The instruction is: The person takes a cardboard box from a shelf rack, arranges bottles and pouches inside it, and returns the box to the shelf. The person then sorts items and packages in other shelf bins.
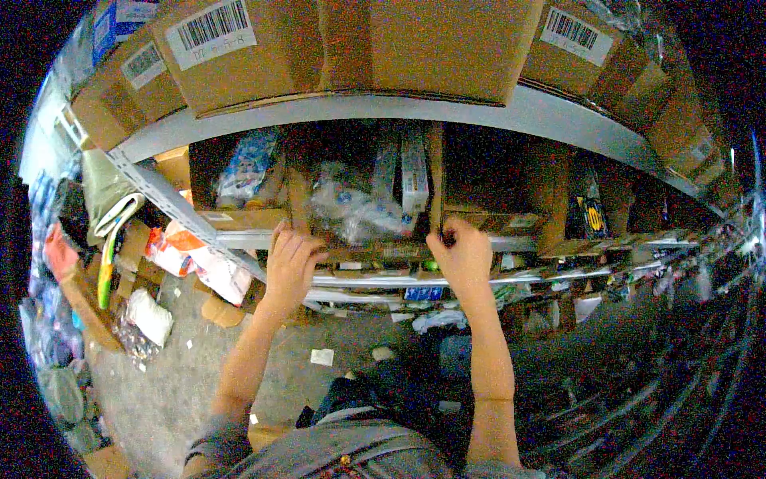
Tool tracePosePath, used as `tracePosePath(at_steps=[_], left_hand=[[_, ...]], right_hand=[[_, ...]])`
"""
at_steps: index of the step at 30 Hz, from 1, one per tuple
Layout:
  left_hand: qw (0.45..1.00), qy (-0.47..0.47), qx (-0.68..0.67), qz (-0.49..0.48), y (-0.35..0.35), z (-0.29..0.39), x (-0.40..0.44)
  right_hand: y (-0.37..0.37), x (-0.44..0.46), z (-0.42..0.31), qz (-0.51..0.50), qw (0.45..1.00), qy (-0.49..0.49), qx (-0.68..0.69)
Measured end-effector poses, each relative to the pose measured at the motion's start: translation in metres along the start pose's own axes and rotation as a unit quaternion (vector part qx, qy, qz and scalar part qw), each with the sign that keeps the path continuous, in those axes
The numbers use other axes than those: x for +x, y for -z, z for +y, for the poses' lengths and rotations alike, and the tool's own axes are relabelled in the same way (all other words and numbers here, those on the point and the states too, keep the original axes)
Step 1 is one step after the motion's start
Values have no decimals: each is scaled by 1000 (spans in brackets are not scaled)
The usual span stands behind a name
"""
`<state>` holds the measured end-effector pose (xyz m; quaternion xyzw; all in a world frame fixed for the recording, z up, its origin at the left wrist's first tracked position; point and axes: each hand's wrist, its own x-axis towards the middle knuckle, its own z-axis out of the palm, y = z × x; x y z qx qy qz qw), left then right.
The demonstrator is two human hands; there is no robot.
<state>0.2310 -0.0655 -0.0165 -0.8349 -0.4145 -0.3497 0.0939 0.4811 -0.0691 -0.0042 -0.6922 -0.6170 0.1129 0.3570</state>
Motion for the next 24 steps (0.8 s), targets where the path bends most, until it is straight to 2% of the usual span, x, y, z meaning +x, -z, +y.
tracePosePath(at_steps=[1,8,10,12,14,16,17,19,20,22,24], left_hand=[[1000,-6,17,-3,6,5,-7],[1000,6,22,-4,31,32,-36],[1000,16,17,-1,30,34,-36],[1000,25,12,4,29,35,-36],[999,30,16,14,28,36,-37],[999,27,17,14,29,36,-37],[999,22,19,14,30,36,-37],[999,27,22,9,30,38,-36],[999,34,24,2,31,39,-37],[999,35,27,2,30,39,-37],[999,35,31,3,30,38,-38]], right_hand=[[-3,-8,7,21,999,33,23],[24,-50,-7,-46,998,1,51],[22,-51,-8,82,994,46,46],[28,-45,-20,102,991,86,22],[27,-31,-42,59,965,240,88],[13,-16,-62,7,942,330,63],[5,-13,-69,7,941,331,63],[-14,-8,-78,-62,925,368,-78],[-24,-3,-77,-62,924,370,-79],[-39,7,-77,-221,883,357,-212],[-33,16,-81,-247,876,366,-193]])
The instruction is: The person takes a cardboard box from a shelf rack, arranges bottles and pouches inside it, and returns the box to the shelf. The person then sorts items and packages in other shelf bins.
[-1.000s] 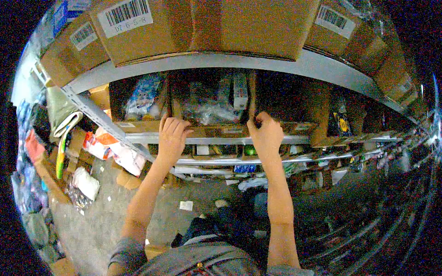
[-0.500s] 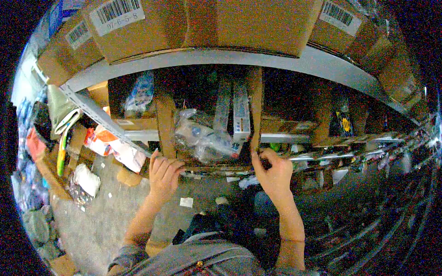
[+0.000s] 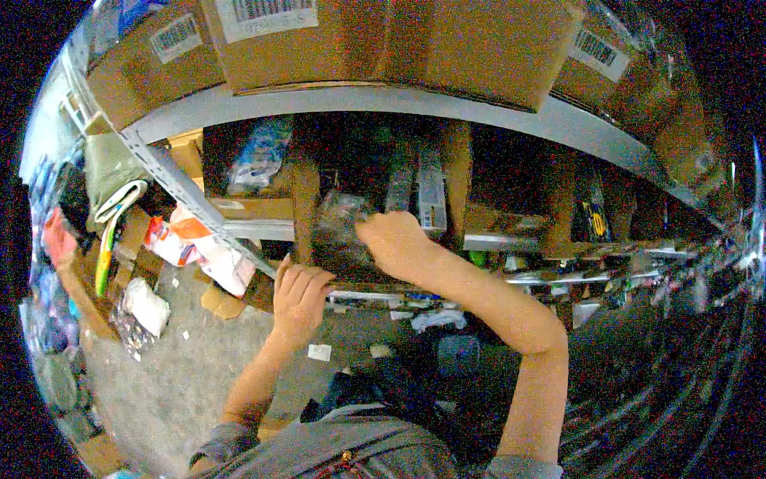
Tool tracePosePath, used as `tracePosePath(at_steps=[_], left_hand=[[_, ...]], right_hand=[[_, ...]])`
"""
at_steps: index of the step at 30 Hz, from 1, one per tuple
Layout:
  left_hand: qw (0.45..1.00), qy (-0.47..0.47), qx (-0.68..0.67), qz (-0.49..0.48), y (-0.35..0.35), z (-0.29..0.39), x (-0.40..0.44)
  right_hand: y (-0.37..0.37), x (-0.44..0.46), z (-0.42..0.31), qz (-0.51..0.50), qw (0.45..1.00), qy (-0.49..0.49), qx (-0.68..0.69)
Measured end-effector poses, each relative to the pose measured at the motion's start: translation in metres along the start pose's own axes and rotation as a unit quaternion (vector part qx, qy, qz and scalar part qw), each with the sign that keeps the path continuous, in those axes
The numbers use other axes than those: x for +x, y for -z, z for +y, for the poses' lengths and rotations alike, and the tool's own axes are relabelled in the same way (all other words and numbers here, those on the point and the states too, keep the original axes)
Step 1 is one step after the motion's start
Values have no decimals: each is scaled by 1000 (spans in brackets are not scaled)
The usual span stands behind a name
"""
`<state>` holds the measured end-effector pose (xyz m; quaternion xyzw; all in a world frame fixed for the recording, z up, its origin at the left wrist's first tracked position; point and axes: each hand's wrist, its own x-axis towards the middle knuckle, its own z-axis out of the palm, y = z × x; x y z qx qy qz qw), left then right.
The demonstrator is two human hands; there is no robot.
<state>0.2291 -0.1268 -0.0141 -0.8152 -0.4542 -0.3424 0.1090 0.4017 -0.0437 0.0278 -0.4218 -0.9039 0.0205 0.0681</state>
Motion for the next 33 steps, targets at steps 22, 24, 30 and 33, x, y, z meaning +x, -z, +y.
tracePosePath(at_steps=[22,24,30,33], left_hand=[[999,-28,-15,6,6,6,8],[999,-40,-28,14,7,10,17],[995,34,-84,39,10,20,60],[982,70,-156,79,7,17,78]], right_hand=[[12,7,43,216,953,-66,204],[25,5,33,179,922,-90,330],[44,5,24,209,582,-177,766],[49,3,15,199,592,-181,759]])
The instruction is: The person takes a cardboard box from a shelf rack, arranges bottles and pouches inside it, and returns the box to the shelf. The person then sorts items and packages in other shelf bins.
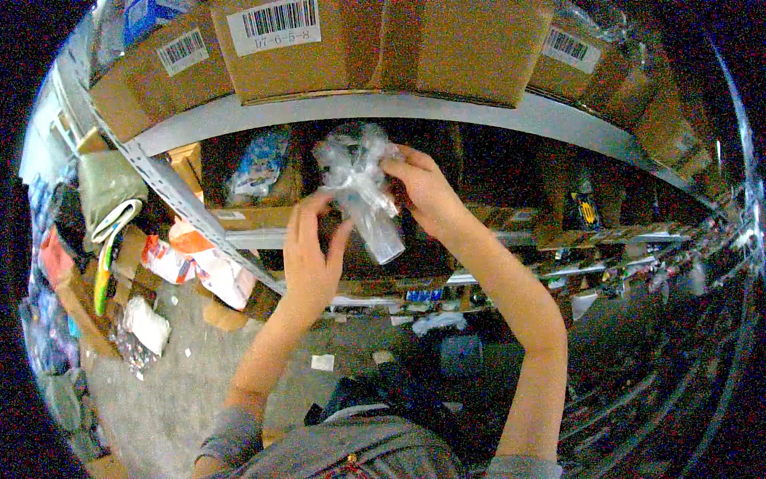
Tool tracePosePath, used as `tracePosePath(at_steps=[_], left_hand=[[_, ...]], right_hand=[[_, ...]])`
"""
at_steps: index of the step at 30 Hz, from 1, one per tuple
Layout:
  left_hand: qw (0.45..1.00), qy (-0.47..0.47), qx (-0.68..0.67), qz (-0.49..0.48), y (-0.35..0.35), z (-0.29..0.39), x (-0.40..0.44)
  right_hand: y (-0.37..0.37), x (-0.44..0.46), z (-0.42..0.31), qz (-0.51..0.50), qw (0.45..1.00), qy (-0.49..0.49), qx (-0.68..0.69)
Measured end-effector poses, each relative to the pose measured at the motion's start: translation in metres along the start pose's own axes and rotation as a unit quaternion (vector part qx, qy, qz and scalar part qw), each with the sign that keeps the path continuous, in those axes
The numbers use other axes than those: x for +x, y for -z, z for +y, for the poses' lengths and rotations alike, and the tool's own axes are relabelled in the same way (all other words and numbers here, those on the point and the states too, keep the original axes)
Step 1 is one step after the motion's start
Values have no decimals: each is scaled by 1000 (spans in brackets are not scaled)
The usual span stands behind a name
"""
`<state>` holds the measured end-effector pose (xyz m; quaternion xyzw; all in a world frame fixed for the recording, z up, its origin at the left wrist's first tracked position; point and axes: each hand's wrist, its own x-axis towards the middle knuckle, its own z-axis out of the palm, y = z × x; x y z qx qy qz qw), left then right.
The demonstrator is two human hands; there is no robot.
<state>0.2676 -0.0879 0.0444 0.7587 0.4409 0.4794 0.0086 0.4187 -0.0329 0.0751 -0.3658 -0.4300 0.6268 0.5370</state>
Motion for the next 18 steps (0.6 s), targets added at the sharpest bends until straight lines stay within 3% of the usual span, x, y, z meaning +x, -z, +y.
tracePosePath(at_steps=[5,7,9,10,11,13,15,18], left_hand=[[997,-17,70,29,-7,-5,28],[988,-101,117,-17,-7,-13,31],[983,-117,144,0,-6,-13,33],[984,-98,145,-23,-6,-15,32],[985,-78,146,-46,-6,-16,31],[987,-64,139,-58,-9,-17,25],[988,-50,132,-70,-11,-19,21],[983,-80,144,-84,-16,-24,19]], right_hand=[[6,2,3,-9,999,-24,-19],[13,6,4,-49,997,-28,-51],[20,7,10,-8,995,-33,-93],[19,5,10,13,960,132,-245],[17,2,10,34,876,289,-384],[18,-10,2,38,894,292,-338],[26,-14,-3,-132,793,325,-498],[27,-14,11,-114,794,303,-515]])
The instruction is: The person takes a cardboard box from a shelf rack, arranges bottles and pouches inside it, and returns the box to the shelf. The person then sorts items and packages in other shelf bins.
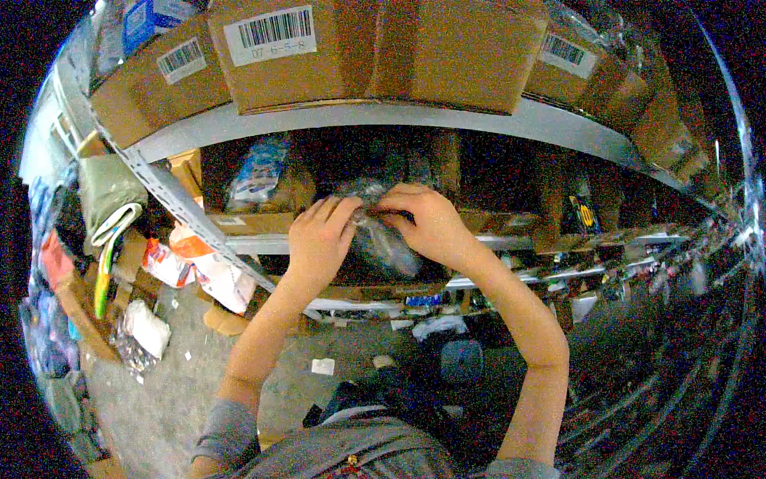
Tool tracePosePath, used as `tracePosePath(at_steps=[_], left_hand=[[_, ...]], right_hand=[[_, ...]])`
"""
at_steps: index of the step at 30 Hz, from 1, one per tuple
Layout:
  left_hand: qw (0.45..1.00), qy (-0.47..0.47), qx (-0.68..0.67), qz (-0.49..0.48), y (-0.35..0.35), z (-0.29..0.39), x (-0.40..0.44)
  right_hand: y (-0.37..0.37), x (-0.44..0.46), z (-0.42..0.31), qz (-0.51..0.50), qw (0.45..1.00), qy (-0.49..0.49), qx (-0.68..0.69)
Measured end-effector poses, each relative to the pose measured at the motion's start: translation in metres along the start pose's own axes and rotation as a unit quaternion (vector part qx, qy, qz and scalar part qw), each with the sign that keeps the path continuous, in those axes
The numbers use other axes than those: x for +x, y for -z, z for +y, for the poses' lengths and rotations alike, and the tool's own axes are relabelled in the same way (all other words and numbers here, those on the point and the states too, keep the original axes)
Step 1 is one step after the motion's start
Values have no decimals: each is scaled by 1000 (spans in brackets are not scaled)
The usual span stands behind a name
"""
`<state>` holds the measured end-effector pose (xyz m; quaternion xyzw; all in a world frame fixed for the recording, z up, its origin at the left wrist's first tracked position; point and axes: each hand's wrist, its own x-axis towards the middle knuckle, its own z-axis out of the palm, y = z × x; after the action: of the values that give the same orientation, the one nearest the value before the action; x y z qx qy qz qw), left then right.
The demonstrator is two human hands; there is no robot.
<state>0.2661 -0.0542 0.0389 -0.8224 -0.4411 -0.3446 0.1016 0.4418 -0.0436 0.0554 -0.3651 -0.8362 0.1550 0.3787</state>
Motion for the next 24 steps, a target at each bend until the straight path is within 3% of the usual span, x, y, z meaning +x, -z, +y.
tracePosePath(at_steps=[3,5,8,11,15,17,22,24], left_hand=[[999,15,-47,5,1,-1,-1],[999,8,-45,-4,5,1,1],[998,-2,-51,-33,8,-1,4],[997,-10,-57,-52,10,-7,2],[995,11,-78,-64,12,-8,-3],[994,19,-95,-58,12,-9,-6],[988,35,-139,-54,15,-10,-8],[990,-2,-137,-32,20,-11,-8]], right_hand=[[-3,-3,-4,-15,1000,-5,-15],[-6,-3,-20,50,991,-11,-127],[-14,-1,-19,66,983,34,-168],[-16,-3,-13,35,980,30,-196],[-22,-4,-13,50,981,26,-183],[-20,-5,-20,44,993,8,-108],[-23,-7,-21,53,988,5,-146],[-22,-8,-19,60,989,21,-131]])
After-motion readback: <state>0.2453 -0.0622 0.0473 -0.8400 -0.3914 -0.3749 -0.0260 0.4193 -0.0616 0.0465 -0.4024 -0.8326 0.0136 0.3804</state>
